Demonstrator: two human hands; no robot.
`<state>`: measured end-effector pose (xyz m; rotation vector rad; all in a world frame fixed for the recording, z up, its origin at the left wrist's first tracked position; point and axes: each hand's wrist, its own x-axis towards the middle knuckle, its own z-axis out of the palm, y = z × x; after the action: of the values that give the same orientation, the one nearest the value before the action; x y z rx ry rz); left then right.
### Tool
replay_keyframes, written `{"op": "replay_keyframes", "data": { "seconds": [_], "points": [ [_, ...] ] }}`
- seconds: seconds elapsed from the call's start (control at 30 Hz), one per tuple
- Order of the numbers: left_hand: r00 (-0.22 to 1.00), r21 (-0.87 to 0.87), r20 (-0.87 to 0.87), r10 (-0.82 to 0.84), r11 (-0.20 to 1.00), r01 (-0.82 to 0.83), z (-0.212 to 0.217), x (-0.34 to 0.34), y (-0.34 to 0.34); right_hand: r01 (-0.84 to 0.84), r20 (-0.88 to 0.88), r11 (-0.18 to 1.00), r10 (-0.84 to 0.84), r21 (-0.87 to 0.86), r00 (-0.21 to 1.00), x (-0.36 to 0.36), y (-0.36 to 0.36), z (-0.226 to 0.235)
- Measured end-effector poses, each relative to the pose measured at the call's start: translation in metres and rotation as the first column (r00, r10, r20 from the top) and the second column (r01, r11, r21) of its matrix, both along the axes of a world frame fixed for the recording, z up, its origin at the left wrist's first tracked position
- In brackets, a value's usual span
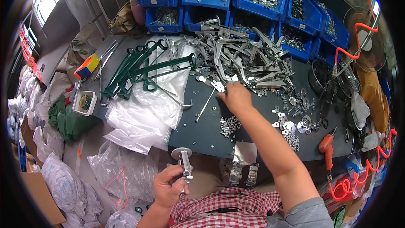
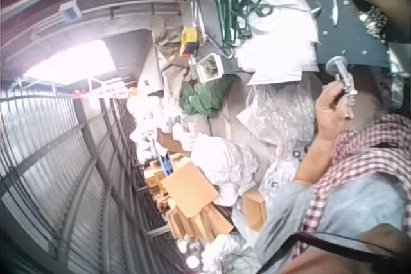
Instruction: The person assembles small metal hardware components by hand, joining metal brackets with screws and washers, then tightening the screws with an electric screwdriver.
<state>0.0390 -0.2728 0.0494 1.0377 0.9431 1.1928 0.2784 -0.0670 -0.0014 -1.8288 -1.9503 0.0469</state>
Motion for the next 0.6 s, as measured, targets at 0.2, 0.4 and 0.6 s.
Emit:
{"op": "replay_keyframes", "data": {
  "seconds": [0.2, 0.4, 0.6],
  "points": [
    [1.0, -0.022, -0.025, 0.002, 1.0, -0.002, -0.009, -0.003, -0.007, 0.138, -0.104, 0.987, -0.146, -0.08, 0.984, -0.023, 0.014, -0.008],
    [1.0, -0.083, -0.019, 0.002, 0.997, -0.004, -0.015, -0.003, -0.009, -0.02, -0.122, 0.92, -0.03, -0.39, 0.992, 0.026, -0.002, 0.015],
    [1.0, -0.064, -0.002, -0.007, 0.998, 0.007, -0.021, 0.003, -0.013, -0.07, 0.192, 0.966, 0.121, -0.25, 0.974, 0.027, -0.026, 0.019]
  ]
}}
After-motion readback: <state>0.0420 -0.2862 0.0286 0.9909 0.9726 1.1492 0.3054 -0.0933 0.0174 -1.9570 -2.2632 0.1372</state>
